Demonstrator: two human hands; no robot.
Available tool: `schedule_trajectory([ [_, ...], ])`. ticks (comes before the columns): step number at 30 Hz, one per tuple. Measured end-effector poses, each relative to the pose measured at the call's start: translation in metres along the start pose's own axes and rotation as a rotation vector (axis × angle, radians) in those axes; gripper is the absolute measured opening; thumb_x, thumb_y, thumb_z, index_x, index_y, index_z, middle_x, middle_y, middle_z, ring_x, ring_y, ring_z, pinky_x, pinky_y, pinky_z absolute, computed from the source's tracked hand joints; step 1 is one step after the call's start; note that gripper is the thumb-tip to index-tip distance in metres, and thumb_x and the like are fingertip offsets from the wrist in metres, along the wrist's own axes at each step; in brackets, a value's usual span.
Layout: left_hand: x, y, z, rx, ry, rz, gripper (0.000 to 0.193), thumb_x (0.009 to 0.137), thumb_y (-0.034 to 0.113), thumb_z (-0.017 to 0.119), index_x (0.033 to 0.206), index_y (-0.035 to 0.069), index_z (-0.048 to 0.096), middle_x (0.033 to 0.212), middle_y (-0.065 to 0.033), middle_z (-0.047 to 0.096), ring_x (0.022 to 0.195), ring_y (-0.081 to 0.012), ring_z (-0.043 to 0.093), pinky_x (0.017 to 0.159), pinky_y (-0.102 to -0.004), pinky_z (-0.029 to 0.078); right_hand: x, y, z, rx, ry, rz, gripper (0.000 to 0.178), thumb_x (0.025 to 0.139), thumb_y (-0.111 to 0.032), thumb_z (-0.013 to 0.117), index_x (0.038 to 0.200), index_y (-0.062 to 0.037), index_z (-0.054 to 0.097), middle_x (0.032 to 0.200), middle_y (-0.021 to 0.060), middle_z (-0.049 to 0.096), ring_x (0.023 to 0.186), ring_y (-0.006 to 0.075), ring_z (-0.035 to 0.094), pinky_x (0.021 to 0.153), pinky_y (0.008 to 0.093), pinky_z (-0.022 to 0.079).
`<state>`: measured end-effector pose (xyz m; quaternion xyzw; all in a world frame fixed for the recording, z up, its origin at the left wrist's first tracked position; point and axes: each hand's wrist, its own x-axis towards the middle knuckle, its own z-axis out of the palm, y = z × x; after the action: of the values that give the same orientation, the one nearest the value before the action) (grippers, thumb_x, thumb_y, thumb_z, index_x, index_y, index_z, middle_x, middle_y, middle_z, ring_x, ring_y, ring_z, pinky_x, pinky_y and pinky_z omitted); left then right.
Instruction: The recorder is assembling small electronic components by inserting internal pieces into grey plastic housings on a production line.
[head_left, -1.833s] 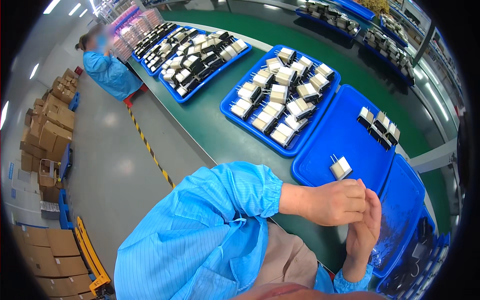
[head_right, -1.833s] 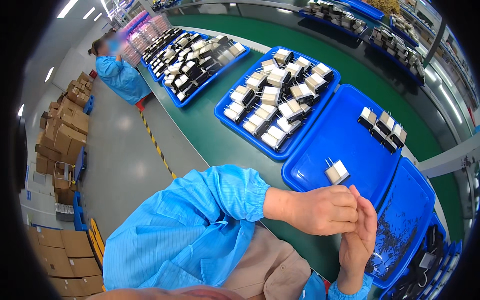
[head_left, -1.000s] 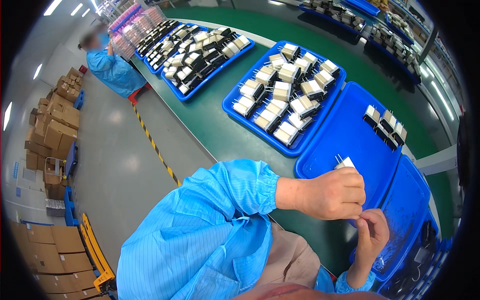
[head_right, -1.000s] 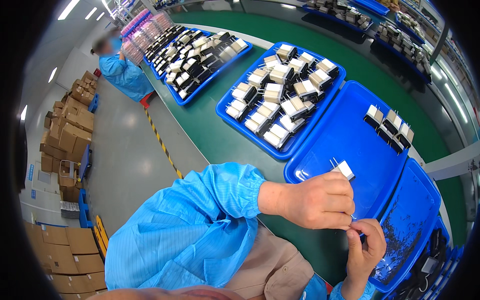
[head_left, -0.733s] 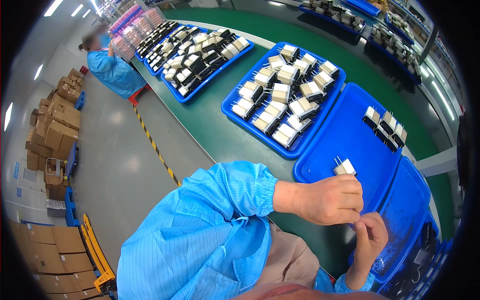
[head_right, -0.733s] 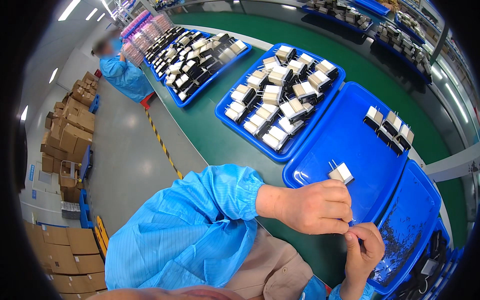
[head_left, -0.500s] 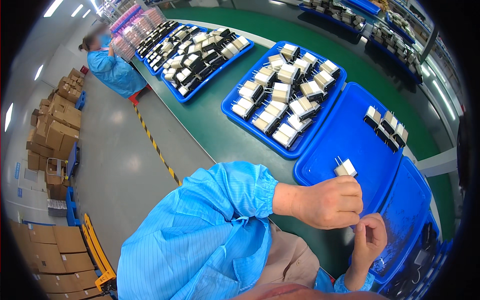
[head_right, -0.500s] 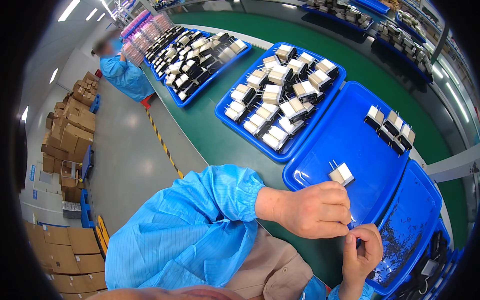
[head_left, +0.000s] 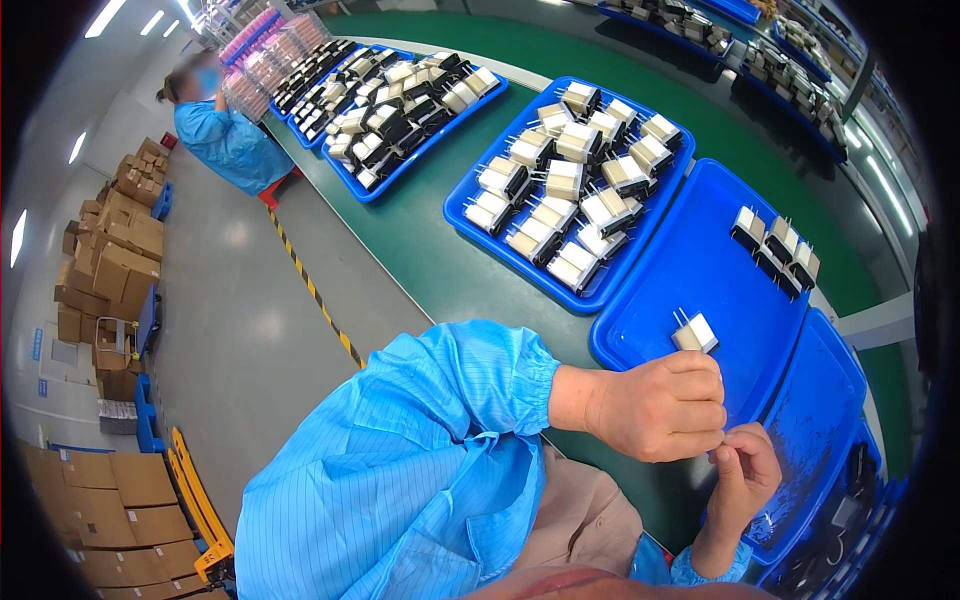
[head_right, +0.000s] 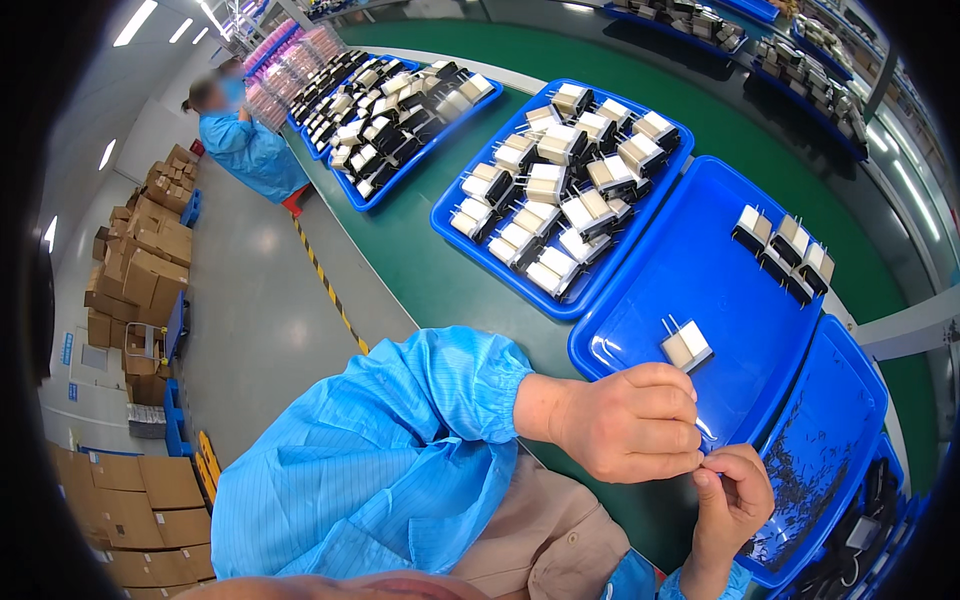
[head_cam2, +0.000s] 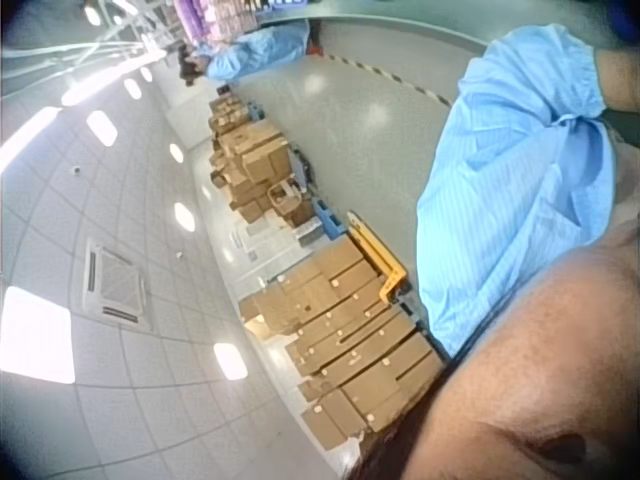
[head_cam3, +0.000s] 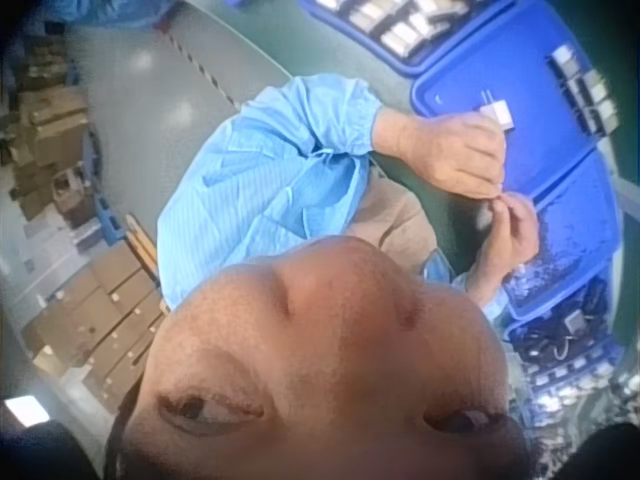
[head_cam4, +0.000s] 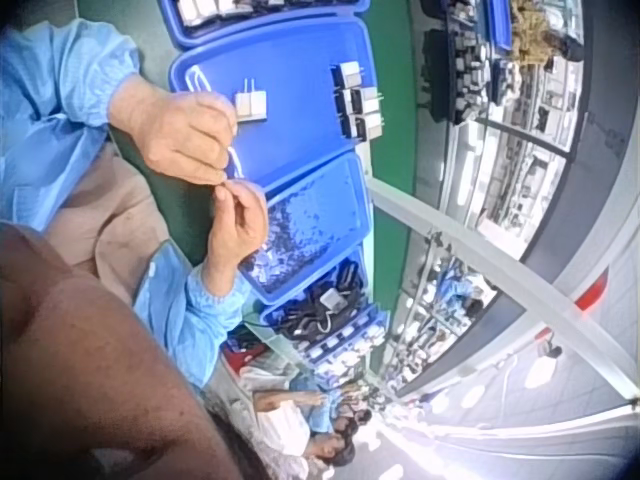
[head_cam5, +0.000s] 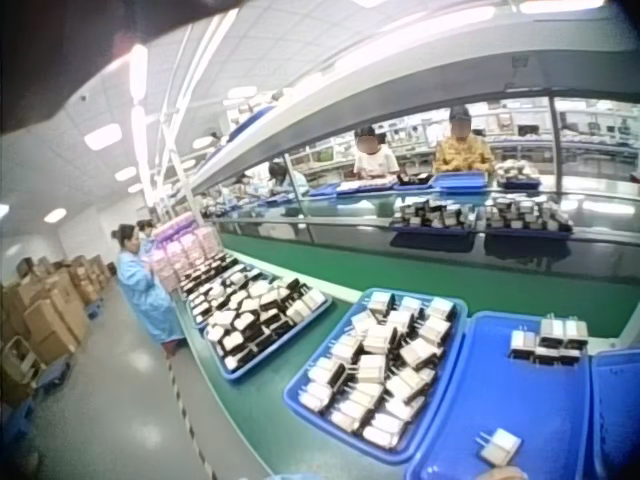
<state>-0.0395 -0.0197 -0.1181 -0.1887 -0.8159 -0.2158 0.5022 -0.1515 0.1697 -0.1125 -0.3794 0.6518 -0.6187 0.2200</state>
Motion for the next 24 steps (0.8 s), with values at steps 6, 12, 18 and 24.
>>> schedule_trajectory([
  [6,-0.003,-0.001,0.0,-0.004,0.025,0.049,0.017,0.076,0.013,0.068,0.086,0.0,0.07,0.087,-0.0069,0.062,0.08,-0.024,0.06,0.081,-0.0405,0.051,0.0,-0.005,0.001,0.011,-0.043,0.041,0.009,0.085,0.0,0.074,0.088,0.0014,0.066,0.086,0.0078,0.06,0.075,0.0119,0.054,0.063,0.0208,0.043],
  [12,-0.002,-0.003,0.003,-0.04,0.042,0.041,0.017,0.076,0.013,0.069,0.087,0.001,0.07,0.088,-0.0071,0.062,0.082,-0.0244,0.06,0.083,-0.0418,0.052,-0.001,-0.002,0.004,0.058,-0.019,0.048,0.007,0.088,0.001,0.067,0.091,0.0008,0.061,0.089,0.007,0.055,0.074,0.0101,0.051,0.063,0.0199,0.041],
  [18,0.002,-0.017,0.008,-0.085,-0.154,-0.004,0.015,0.077,0.015,0.07,0.088,0.005,0.067,0.091,-0.006,0.062,0.091,-0.0249,0.062,0.093,-0.0443,0.051,0.004,-0.003,-0.004,-0.037,0.01,-0.084,0.006,0.09,0.001,0.061,0.089,-0.0018,0.055,0.089,0.0069,0.054,0.08,0.0149,0.049,0.07,0.0258,0.04],
  [24,0.001,-0.04,-0.019,0.081,-0.549,-0.358,0.021,0.083,0.02,0.074,0.101,0.01,0.072,0.112,-0.0063,0.067,0.115,-0.0285,0.059,0.098,-0.0424,0.045,0.019,-0.013,-0.01,-0.206,0.081,-0.246,0.009,0.085,0.007,0.062,0.089,-0.0005,0.058,0.087,0.0095,0.061,0.077,0.0178,0.057,0.07,0.0283,0.046],
])
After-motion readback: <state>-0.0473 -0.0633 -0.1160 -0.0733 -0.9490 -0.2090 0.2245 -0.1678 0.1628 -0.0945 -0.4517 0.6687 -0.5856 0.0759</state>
